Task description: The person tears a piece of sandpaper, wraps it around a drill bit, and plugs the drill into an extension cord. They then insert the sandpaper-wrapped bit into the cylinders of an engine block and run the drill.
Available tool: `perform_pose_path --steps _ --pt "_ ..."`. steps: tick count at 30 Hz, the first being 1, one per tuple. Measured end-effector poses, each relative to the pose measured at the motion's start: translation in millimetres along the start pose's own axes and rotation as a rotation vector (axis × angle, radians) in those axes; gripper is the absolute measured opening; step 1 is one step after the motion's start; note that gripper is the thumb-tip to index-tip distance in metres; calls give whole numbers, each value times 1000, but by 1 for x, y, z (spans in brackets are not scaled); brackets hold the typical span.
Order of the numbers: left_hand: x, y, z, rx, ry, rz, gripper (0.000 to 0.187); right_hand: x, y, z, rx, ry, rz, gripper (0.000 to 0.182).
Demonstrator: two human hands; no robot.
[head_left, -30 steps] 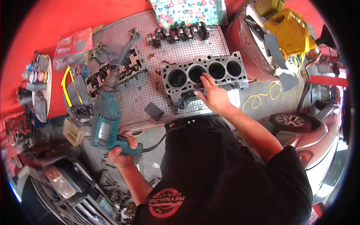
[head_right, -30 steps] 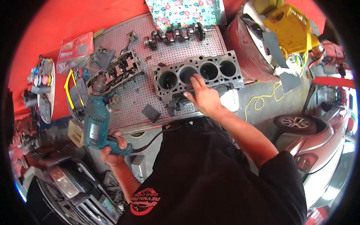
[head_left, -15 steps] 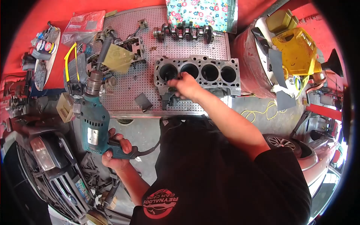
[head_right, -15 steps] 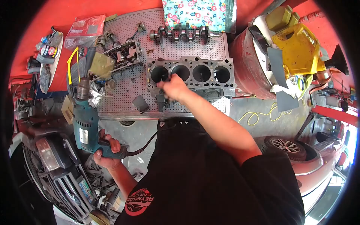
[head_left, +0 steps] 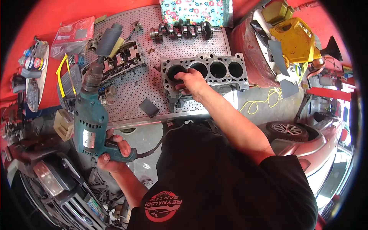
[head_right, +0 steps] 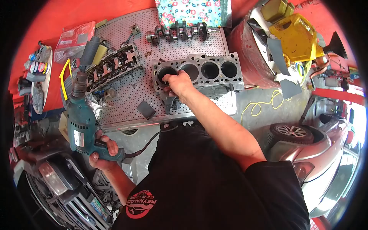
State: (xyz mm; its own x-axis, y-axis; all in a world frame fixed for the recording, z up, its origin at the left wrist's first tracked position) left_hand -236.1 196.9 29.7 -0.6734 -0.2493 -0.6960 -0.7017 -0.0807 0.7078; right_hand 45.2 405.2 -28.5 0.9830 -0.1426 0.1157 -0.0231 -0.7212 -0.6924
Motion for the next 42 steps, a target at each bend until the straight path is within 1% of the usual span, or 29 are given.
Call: perform_pose_path --steps 4,6,7,8,9,10,12,13,14,15,16,17,18,20,21,22,23,24,26,27,28,29,30,32,35,36,39,40,42 --pt "7 5 37 92 -118 -43 83 1 8 -28 110 92 77 58" --pt "3 -5 53 174 -157 -118 84 3 35 -56 486 39 44 66" --pt "2 -16 64 248 -271 -143 86 2 35 -84 651 -47 -71 69" --pt "-2 -26 73 325 -384 -169 89 6 15 -118 553 -285 -251 71" --pt "-15 -38 76 350 -360 -176 89 5 17 -130 391 -448 -129 81" --pt "-32 -53 74 377 -335 -181 88 5 10 -142 425 -423 -45 84" --pt "-68 -83 77 509 -349 -112 91 8 -13 -158 366 -385 111 88" --pt "-85 -100 68 508 -304 -93 90 16 -22 -159 276 -378 180 90" --pt "-97 -116 60 507 -255 -71 88 25 -21 -159 359 -258 264 74" --pt "-103 -129 60 477 -357 30 81 41 -27 -155 308 -218 213 61" --pt "-112 -136 62 384 -471 234 70 50 -30 -161 348 -71 247 50" --pt "-126 -135 67 405 -606 429 67 72 -13 -155 351 -30 266 52" --pt "-135 -144 58 528 -598 446 68 88 -4 -158 365 48 290 56" --pt "-145 -159 55 439 -790 596 74 119 21 -161 336 131 395 65" --pt "-150 -167 65 204 -991 716 79 130 26 -164 373 123 419 68" --pt "-158 -162 73 -75 -1198 890 79 143 35 -167 360 144 375 77" --pt "-165 -157 90 61 -1267 1087 78 154 44 -171 345 163 331 86" --pt "-166 -156 105 -126 -1294 1468 68 163 55 -173 348 224 370 85" --pt "-158 -169 145 -342 -1206 1846 58 191 80 -175 295 222 381 92" --pt "-161 -171 161 -315 -1237 2007 62 200 93 -175 266 240 406 94" --pt "-167 -174 175 -239 -1318 2162 62 207 104 -173 231 258 430 95" --pt "-168 -180 187 -213 -1395 2252 63 214 114 -173 193 276 455 96" --pt "-174 -184 195 -197 -1438 2297 62 219 123 -171 150 291 477 97" --pt "-183 -189 209 -140 -1523 2363 65 227 133 -164 139 317 498 91" --pt "-190 -185 203 -35 -1472 2335 65 244 145 -153 100 273 467 86" --pt "-193 -183 199 -7 -1470 2259 70 248 148 -148 98 260 448 87" --pt "-197 -196 188 647 -1021 1892 77 258 150 -138 84 206 454 88" --pt "-191 -199 183 879 -807 1672 82 260 149 -134 85 185 466 89" --pt "-193 -200 177 964 -674 1584 83 264 149 -130 73 173 474 89"
Point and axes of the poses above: each hand's wrist, its own z-axis towards the middle knuckle, its own x-axis out of the back of the hand, y = z × x, the point moved 1 cm from there along z, towards the middle knuckle, and after that the axes turned 14 degrees about y, right-handed, at the moved point
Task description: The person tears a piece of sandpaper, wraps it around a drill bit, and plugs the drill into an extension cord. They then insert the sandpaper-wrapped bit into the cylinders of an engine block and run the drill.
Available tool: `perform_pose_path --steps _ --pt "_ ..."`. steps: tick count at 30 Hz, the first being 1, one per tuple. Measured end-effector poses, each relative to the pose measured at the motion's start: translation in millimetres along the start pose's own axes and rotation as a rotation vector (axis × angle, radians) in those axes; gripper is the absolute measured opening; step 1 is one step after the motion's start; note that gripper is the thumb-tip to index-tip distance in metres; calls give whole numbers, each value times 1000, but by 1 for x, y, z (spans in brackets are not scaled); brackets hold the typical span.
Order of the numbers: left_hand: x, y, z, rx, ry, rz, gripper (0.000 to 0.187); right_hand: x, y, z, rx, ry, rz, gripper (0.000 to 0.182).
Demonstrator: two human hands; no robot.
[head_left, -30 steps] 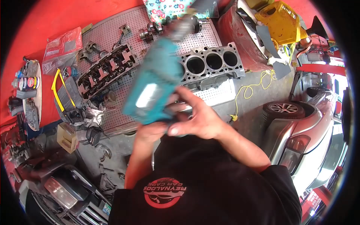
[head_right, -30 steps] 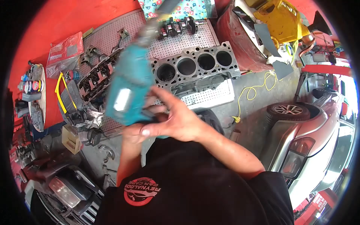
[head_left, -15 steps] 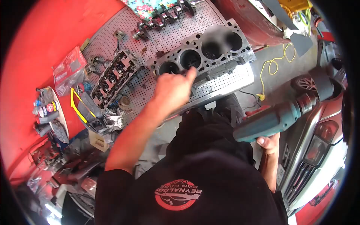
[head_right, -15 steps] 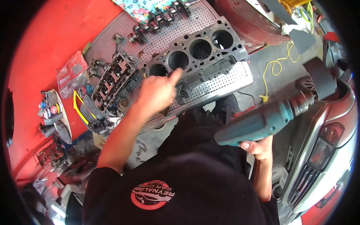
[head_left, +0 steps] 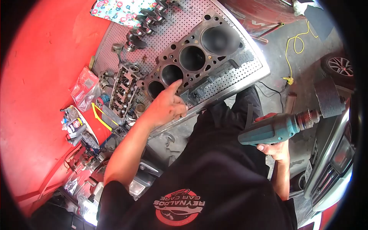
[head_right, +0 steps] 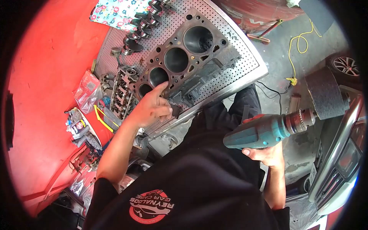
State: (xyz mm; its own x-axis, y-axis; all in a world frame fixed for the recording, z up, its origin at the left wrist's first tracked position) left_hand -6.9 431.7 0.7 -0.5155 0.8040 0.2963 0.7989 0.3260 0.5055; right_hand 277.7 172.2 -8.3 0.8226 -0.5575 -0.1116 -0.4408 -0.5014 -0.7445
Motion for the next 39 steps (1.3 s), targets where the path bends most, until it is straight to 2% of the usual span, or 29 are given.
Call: perform_pose_path --steps 1,2,5,6,9,12,16,19,20,23,26,29,32,35,39 --pt "-2 -1 -2 34 1 -74 83 1 -1 3 -6 -6 1 88" --pt "1 -7 -6 8 41 73 84 1 -1 5 -1 4 4 89" --pt "24 13 -7 -221 102 1224 80 1 -2 11 9 5 -21 90" --pt "36 10 -1 -233 141 1421 75 4 -3 13 9 -16 -50 91" --pt "70 18 9 -632 206 1727 75 8 -6 17 -7 -62 -101 92" --pt "80 25 14 -693 77 1674 76 8 -5 18 -33 -71 -95 91" --pt "66 14 5 -492 53 1226 72 9 3 20 8 -91 -94 91" --pt "54 20 0 -198 -12 777 71 7 4 20 -8 -93 -36 88" --pt "50 25 -2 -146 -9 744 70 7 4 19 -27 -89 -31 88" --pt "56 21 4 -235 6 913 71 8 3 22 -58 -88 -26 90" --pt "52 35 18 -310 -75 1190 70 10 2 27 -56 -101 -40 90" --pt "51 28 27 -269 -108 956 71 11 -2 26 -48 -89 -49 90" --pt "51 54 15 -39 -209 954 71 11 -6 22 -56 -63 -62 92" --pt "53 59 7 -117 -182 972 70 9 -6 21 -54 -59 -44 91" --pt "46 58 12 -222 -145 1302 69 5 -2 20 -31 -46 -4 88"
Point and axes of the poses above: each hand's wrist, its own z-axis towards the middle knuckle, its own x-axis out of the back of the hand, y = z × x, the point moved 1 cm from there along z, towards the middle knuckle, and after that the axes turned 14 degrees about y, right-handed, at the moved point
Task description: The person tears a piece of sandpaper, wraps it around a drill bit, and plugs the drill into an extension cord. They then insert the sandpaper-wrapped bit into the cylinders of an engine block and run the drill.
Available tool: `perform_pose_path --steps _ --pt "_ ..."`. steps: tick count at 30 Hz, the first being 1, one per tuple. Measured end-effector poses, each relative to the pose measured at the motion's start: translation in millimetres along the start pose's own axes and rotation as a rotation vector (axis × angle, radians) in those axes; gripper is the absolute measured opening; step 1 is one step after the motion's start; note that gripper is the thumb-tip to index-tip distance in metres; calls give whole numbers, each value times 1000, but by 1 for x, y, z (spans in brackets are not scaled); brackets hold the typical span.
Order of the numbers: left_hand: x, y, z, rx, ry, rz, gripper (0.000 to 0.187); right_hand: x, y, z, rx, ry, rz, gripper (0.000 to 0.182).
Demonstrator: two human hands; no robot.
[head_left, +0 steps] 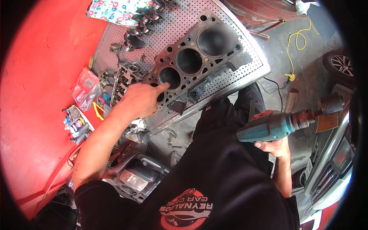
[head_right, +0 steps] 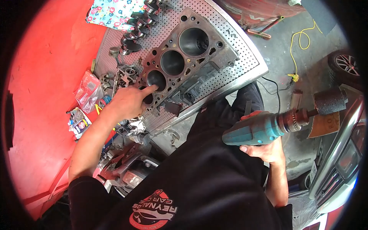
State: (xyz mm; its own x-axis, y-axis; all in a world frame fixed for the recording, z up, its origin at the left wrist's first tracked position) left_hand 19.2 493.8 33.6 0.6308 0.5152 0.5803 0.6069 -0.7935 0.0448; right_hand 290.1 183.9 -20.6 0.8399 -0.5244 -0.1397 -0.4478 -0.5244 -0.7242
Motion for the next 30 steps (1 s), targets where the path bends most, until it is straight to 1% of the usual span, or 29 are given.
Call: perform_pose_path --steps 2,5,14,17,20,23,26,28,30 --pt "-5 -2 10 2 -32 129 69 -2 1 -3 -20 3 8 88" --pt "-14 -14 14 -84 -4 168 75 -5 1 -3 -42 -6 -4 88" --pt "3 -17 -4 -120 43 121 76 -7 6 -6 -52 -2 -31 86" --pt "-1 -23 -2 -162 97 179 67 -8 4 -5 -62 0 -40 87" --pt "-5 -25 9 -184 128 366 67 -8 4 -2 -61 -6 -45 90" --pt "-9 -26 21 -160 35 333 65 -9 3 2 -73 -10 -36 90" --pt "-4 -28 12 -243 113 285 67 -7 2 4 -73 -18 -67 90" --pt "-1 -30 4 -232 107 217 67 -5 2 7 -33 -33 -111 90" --pt "-1 -33 -3 -253 140 199 69 -5 4 8 -53 -25 -120 90"
Point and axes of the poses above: each hand's wrist, its own z-axis towards the middle knuckle, its own x-axis out of the back of the hand, y = z × x, the point moved 1 cm from there along z, towards the middle knuckle, and after that the axes turned 14 degrees about y, right-handed, at the moved point
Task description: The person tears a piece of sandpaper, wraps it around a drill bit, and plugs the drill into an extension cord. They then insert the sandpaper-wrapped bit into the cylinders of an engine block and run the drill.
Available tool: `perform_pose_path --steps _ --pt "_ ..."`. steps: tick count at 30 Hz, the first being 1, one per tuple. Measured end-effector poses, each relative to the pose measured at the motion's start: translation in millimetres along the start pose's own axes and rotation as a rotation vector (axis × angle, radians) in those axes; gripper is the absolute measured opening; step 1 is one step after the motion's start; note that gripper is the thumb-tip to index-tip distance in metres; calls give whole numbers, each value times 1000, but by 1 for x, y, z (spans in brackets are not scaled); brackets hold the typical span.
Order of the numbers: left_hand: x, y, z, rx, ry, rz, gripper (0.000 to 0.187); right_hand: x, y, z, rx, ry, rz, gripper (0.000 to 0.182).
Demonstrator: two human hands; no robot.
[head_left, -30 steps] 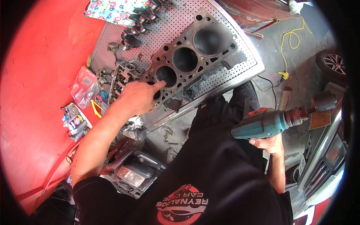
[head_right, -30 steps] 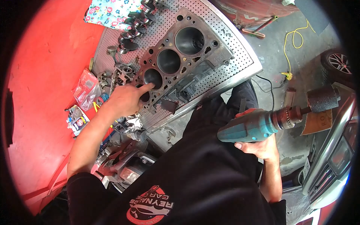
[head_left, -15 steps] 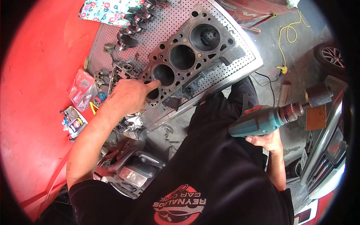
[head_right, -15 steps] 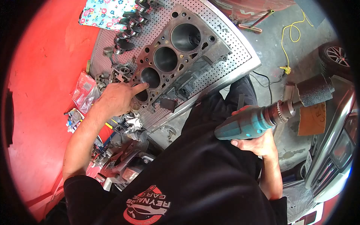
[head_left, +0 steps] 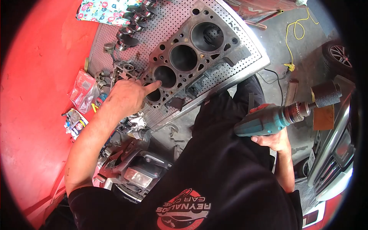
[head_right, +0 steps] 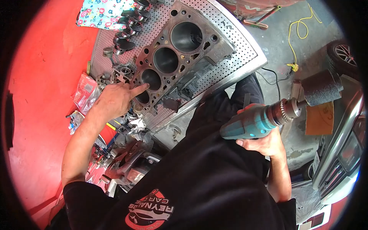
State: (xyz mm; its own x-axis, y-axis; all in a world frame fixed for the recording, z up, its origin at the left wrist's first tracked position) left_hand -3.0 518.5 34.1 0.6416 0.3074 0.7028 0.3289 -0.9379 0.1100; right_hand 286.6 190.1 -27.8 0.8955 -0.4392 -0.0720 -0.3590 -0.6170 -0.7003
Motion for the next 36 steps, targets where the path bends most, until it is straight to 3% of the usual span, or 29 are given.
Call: perform_pose_path --steps 2,5,8,11,15,22,27,30,31,34,36 --pt "-2 -1 -3 -53 78 34 72 0 0 1 1 16 8 88" --pt "-5 2 -1 34 18 -67 75 -3 -2 1 24 20 17 87" --pt "-5 21 11 213 -206 -634 79 -4 -6 2 34 -9 -26 90" --pt "-15 46 16 469 -186 -1391 79 -7 -10 2 29 -8 -24 89" --pt "-40 54 28 545 -56 -2037 98 -15 -9 -1 32 -3 -9 88" --pt "-41 66 9 550 142 -2165 87 -26 -17 -8 79 0 -44 83" --pt "-55 74 35 545 184 -2321 81 -37 -22 -12 126 -21 -77 82" --pt "-66 102 -1 422 428 -1958 76 -51 -26 -14 170 -48 -95 76" --pt "-76 111 -13 248 528 -1721 72 -59 -26 -14 163 -52 -90 75" --pt "-93 150 -43 266 481 -1469 83 -88 -30 -12 187 -89 -71 65" --pt "-110 171 -45 258 623 -1399 91 -104 -23 -6 200 -162 -118 81"
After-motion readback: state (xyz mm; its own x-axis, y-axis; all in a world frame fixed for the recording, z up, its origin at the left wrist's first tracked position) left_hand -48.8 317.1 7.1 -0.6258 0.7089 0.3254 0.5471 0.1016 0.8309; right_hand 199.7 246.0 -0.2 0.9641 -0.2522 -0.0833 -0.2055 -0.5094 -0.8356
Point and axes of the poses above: each hand's wrist, its own z-axis towards the middle knuckle, its own x-axis out of the back of the hand, y = z × x, the point moved 1 cm from there along z, towards the middle knuckle, and after that the axes turned 14 degrees about y, right-handed, at the moved point
